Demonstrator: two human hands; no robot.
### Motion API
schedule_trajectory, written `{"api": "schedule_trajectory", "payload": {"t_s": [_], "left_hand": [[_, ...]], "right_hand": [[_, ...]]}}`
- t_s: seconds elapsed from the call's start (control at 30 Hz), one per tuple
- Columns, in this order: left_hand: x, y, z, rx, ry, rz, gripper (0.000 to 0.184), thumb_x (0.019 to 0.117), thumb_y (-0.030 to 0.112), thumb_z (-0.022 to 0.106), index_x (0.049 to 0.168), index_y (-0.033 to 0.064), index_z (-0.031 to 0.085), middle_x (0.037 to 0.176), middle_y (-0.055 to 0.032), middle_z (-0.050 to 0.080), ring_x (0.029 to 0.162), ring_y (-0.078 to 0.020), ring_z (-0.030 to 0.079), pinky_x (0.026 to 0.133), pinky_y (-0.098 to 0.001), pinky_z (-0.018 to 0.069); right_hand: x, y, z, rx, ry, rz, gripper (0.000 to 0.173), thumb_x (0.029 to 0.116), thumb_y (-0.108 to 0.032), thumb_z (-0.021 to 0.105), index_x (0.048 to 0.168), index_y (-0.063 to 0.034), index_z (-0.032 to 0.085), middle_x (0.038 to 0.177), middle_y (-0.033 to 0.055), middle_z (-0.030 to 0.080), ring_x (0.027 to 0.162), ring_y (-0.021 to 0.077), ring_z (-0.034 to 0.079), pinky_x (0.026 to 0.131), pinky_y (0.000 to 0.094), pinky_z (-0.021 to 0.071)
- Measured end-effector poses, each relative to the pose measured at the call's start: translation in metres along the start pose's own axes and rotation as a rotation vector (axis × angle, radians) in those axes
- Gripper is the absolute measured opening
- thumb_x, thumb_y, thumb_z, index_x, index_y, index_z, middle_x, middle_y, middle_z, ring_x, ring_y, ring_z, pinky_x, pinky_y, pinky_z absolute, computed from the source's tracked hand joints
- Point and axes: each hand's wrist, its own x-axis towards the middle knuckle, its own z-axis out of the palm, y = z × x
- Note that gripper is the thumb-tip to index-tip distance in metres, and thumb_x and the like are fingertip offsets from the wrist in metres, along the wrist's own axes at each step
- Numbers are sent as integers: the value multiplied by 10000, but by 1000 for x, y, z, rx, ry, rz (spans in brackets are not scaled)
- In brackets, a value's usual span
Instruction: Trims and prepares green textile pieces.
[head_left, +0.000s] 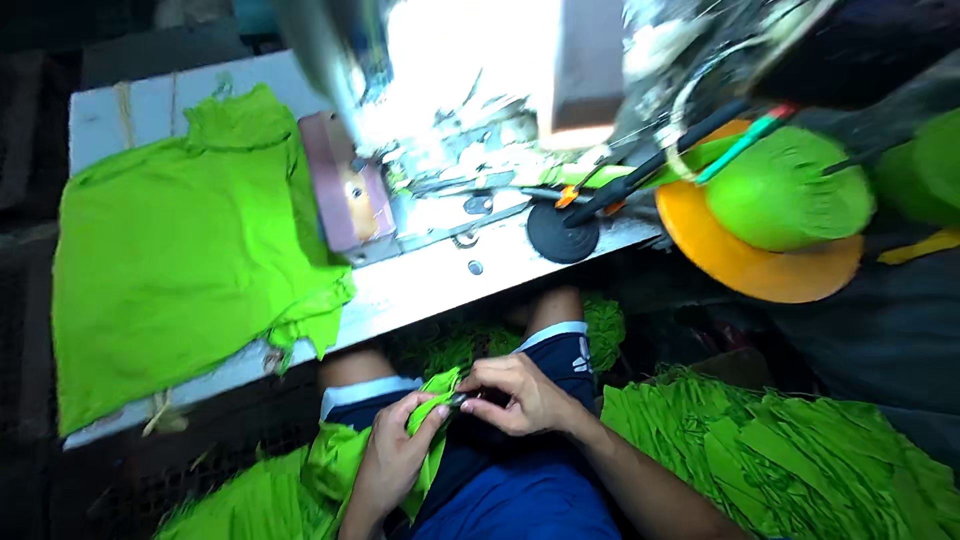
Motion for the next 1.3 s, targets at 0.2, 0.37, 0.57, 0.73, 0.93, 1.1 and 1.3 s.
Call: {"api": "schedule_trajectory", "payload": {"t_s": [0.2,0.37,0.57,0.73,0.93,1.1,1.3], "left_hand": [[3,6,0,10,-16,-13,102,929,147,712,994,80,755,844,34,739,766,-5,680,725,-213,574],[3,5,-2,22,-32,-24,99,927,144,711,989,81,756,840,38,738,759,-4,675,718,-210,565],[4,1,-1,55,-22,-5,145,946,263,691,981,138,755,851,72,728,776,-5,673,719,-208,567],[1,3,-3,35,-57,-12,138,977,245,675,1000,122,733,874,54,710,793,-13,655,736,-216,553],[0,0,-2,-12,-67,5,144,976,236,674,994,109,737,868,47,707,787,-11,648,719,-203,539],[0,1,-4,41,-67,14,164,973,276,679,979,126,744,862,51,705,771,-14,642,705,-207,536],[1,0,-5,67,-89,36,184,982,300,669,971,135,749,890,54,713,813,-16,653,739,-224,544]], "right_hand": [[3,0,0,8,15,-39,257,1013,-302,637,1100,-82,737,900,61,720,803,151,691,712,352,578],[5,0,3,25,-13,-42,263,1009,-294,642,1104,-67,734,887,76,715,794,168,692,708,358,573],[5,0,3,23,-10,-47,260,1013,-304,643,1104,-80,738,923,58,726,821,138,694,725,338,583],[3,1,3,33,-38,-22,261,1015,-300,646,1117,-78,735,950,53,730,857,114,695,763,313,591],[1,2,3,62,-47,-22,265,1015,-284,641,1114,-57,736,948,63,727,854,104,686,750,284,575],[2,2,3,53,-56,-17,260,1020,-285,633,1108,-62,735,939,58,726,847,104,686,744,285,574],[2,2,3,49,-60,-11,249,1023,-282,628,1089,-69,739,926,50,729,839,99,687,736,286,572]]}}
